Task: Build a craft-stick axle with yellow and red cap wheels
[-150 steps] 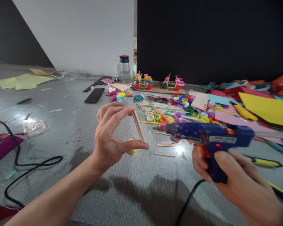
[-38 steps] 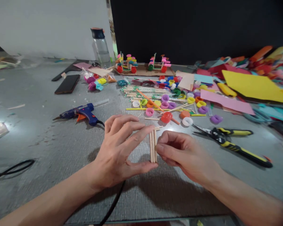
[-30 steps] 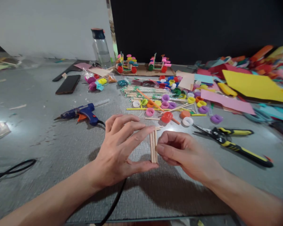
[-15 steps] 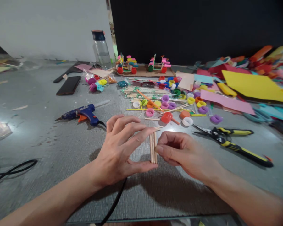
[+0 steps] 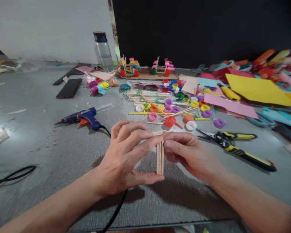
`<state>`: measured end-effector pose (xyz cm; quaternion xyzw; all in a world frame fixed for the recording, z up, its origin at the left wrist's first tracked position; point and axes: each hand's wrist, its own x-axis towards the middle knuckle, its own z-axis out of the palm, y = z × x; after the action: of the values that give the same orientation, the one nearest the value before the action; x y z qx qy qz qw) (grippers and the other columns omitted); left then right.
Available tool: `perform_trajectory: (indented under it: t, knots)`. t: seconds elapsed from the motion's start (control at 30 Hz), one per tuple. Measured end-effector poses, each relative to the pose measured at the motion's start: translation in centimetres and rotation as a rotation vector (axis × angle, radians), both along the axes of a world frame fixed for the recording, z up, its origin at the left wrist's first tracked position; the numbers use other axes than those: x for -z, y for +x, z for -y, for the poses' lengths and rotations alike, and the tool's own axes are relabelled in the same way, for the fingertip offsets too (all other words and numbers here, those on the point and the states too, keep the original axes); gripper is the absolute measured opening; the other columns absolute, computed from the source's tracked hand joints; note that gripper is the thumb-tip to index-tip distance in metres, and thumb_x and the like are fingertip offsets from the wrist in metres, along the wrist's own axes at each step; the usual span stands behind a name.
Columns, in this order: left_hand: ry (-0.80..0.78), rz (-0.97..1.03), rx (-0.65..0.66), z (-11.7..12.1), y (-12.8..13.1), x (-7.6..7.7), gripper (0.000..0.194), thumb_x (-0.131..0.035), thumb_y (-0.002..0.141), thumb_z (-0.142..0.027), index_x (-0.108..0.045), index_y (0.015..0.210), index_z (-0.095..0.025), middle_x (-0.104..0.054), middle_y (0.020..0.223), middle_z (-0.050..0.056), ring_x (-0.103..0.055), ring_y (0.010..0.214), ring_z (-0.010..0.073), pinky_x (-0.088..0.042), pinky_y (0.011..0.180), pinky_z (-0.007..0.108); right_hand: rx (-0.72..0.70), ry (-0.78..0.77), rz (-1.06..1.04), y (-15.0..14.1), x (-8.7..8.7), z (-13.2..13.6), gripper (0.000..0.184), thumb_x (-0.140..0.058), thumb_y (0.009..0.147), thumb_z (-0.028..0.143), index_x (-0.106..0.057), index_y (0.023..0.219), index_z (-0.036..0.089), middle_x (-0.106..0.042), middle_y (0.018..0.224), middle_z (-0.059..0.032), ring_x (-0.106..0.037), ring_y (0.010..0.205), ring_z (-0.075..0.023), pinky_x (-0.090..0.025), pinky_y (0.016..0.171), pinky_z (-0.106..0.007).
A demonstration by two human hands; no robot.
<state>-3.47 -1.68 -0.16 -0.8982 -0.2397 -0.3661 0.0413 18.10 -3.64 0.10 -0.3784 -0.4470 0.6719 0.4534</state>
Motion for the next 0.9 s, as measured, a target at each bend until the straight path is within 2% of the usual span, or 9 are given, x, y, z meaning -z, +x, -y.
perform_trajectory:
  t: [0.27,0.4,0.5,0.63,0.9]
  knots:
    - [0.015,-0.001,0.014,0.0,0.0,0.1,0.073,-0.076,0.080,-0.065,-0.059,0.135,-0.021,-0.073,0.112,0.009,-0.058,0.117,0.0305,-0.034,0.109,0.051,-0.027,0.000,-0.052,0.1,0.0,0.1,0.016,-0.082,0.084,0.034,-0.079,0.072,0.023,-0.055,0.069,0.0045,-0.040,0.055,-0.0069,-0.031,0.050,-0.024]
    - [0.009,-0.006,0.003,0.0,0.0,0.1,0.068,-0.074,0.082,-0.066,-0.060,0.134,-0.024,-0.073,0.113,0.007,-0.059,0.117,0.0297,-0.033,0.110,0.050,-0.019,-0.006,-0.054,0.0,-0.1,0.1,0.018,-0.083,0.083,0.035,-0.078,0.070,0.023,-0.055,0.067,0.0048,-0.040,0.054,-0.0070,-0.031,0.049,-0.025]
    - [0.007,-0.004,0.008,0.0,0.0,0.1,0.069,-0.076,0.081,-0.064,-0.061,0.133,-0.022,-0.073,0.112,0.008,-0.058,0.117,0.0304,-0.033,0.110,0.051,-0.020,-0.003,-0.050,0.0,0.0,0.1,0.019,-0.082,0.083,0.034,-0.078,0.069,0.022,-0.054,0.066,0.0049,-0.040,0.054,-0.0067,-0.031,0.050,-0.025]
    - [0.018,0.014,0.023,-0.1,0.1,0.0,0.074,-0.078,0.079,-0.063,-0.060,0.134,-0.017,-0.073,0.110,0.009,-0.058,0.116,0.0310,-0.033,0.109,0.051,-0.022,-0.008,-0.053,0.2,0.3,0.0,0.011,-0.082,0.084,0.035,-0.082,0.080,0.025,-0.056,0.068,0.0044,-0.041,0.055,-0.0071,-0.032,0.051,-0.024]
    - [-0.020,0.048,0.051,0.0,0.0,0.2,0.074,-0.080,0.078,-0.061,-0.058,0.135,-0.019,-0.073,0.112,0.009,-0.056,0.118,0.0304,-0.035,0.109,0.050,-0.156,0.016,-0.187,-0.1,1.0,-0.3,0.007,-0.081,0.086,0.036,-0.086,0.090,0.033,-0.068,0.076,0.0005,-0.041,0.058,-0.0085,-0.032,0.051,-0.024]
